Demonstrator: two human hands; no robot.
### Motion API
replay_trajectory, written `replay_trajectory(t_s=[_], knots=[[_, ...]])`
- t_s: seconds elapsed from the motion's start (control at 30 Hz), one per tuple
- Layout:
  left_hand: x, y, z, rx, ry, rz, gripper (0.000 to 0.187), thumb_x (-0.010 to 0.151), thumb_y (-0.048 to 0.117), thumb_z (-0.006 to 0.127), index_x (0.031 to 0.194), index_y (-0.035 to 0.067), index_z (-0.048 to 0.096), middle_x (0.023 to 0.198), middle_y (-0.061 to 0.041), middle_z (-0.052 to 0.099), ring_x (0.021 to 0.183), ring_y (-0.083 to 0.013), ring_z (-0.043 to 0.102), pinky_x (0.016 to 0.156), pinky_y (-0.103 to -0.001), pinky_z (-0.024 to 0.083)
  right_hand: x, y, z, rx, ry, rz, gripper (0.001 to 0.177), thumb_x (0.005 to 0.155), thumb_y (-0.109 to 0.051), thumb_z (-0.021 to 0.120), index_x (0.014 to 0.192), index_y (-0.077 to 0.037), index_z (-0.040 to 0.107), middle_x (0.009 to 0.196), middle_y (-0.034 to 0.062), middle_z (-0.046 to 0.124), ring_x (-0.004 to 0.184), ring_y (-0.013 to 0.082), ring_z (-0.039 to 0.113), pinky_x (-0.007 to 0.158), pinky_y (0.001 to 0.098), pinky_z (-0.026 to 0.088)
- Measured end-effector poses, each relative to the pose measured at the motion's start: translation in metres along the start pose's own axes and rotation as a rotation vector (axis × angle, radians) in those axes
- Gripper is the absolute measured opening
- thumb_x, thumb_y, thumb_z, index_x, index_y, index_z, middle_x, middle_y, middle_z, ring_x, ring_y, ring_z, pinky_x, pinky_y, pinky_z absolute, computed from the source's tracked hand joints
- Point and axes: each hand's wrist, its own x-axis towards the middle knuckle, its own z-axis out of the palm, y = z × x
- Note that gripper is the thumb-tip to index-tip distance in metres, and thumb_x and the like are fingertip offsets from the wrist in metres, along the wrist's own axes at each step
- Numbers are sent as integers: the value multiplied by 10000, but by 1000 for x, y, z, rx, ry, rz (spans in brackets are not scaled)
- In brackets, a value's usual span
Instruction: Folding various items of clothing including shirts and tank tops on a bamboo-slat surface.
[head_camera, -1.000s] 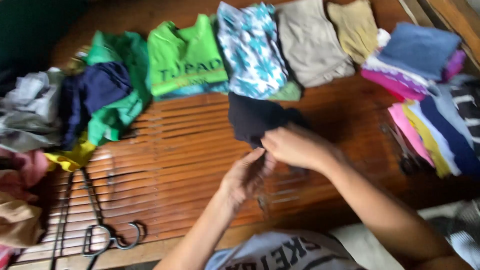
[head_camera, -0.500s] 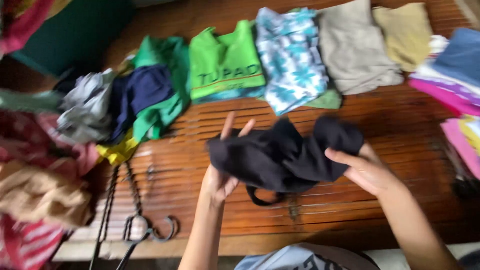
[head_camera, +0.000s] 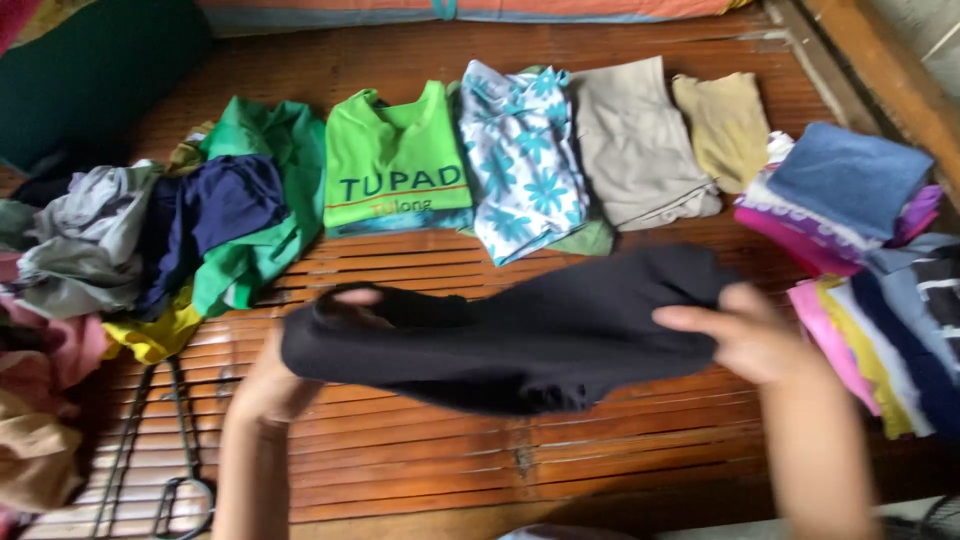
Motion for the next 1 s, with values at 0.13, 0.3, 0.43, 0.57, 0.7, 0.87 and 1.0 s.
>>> replay_trajectory(t_s=[0.13, 0.3, 0.43, 0.57, 0.7, 0.87, 1.0], knots=[[-25, 38, -16, 278, 158, 122, 729, 861, 158, 776, 1499, -57, 495, 1312, -198, 677, 1121, -239, 685, 975, -373, 551, -4, -67, -110, -847, 359, 165, 489, 819, -340, 822, 1172, -5, 771, 1042, 143, 796, 935, 214, 703, 875, 368, 530], [-14, 55, -15, 145, 3, 304, 730, 944, 167, 740, 1583, 12, 424, 1476, -137, 629, 1113, -212, 678, 961, -350, 532, 40, -46, -105, -396, 409, -182, 538, 1028, -500, 634, 1375, -90, 667, 1136, 120, 729, 1039, 240, 703, 983, 381, 547], [77, -45, -109, -61, 75, 217, 308, 1047, 202, 567, 1302, 28, 569, 1164, -140, 664, 984, -266, 665, 931, -464, 541, 80, 19, -40, -204, 262, 151, 722, 949, -633, 482, 1410, -91, 606, 1267, 101, 684, 1143, 233, 651, 1023, 402, 501], [77, -155, -108, -23, 207, -290, 690, 1045, 646, 388, 1078, 24, 683, 963, -117, 707, 904, -256, 646, 820, -432, 498, 31, 72, 6, -35, 119, 470, 911, 871, -766, 330, 1444, -92, 544, 1399, 82, 638, 1247, 226, 599, 1063, 424, 455], [17, -159, -40, -43, 260, -496, 577, 946, 617, 429, 1210, 165, 672, 1091, 0, 759, 1032, -158, 700, 968, -350, 493, -8, 141, -76, -175, -164, 386, 768, 890, -420, 675, 1467, 47, 479, 1471, 156, 591, 1330, 247, 569, 1123, 433, 415], [-3, -156, -15, 464, 98, -238, 389, 852, 319, 763, 1040, -21, 745, 909, -84, 767, 886, -177, 715, 871, -336, 554, -56, 116, -105, -34, -405, 129, 929, 773, -106, 805, 1558, 5, 322, 1563, 138, 481, 1429, 220, 468, 1162, 346, 345], [-9, -172, 26, 789, 196, -286, 350, 823, 289, 833, 943, 4, 670, 840, -73, 738, 833, -187, 716, 747, -385, 586, -58, 68, -87, -141, -482, 225, 939, 798, -96, 846, 1550, -94, 285, 1544, 58, 506, 1387, 195, 502, 1097, 387, 418]])
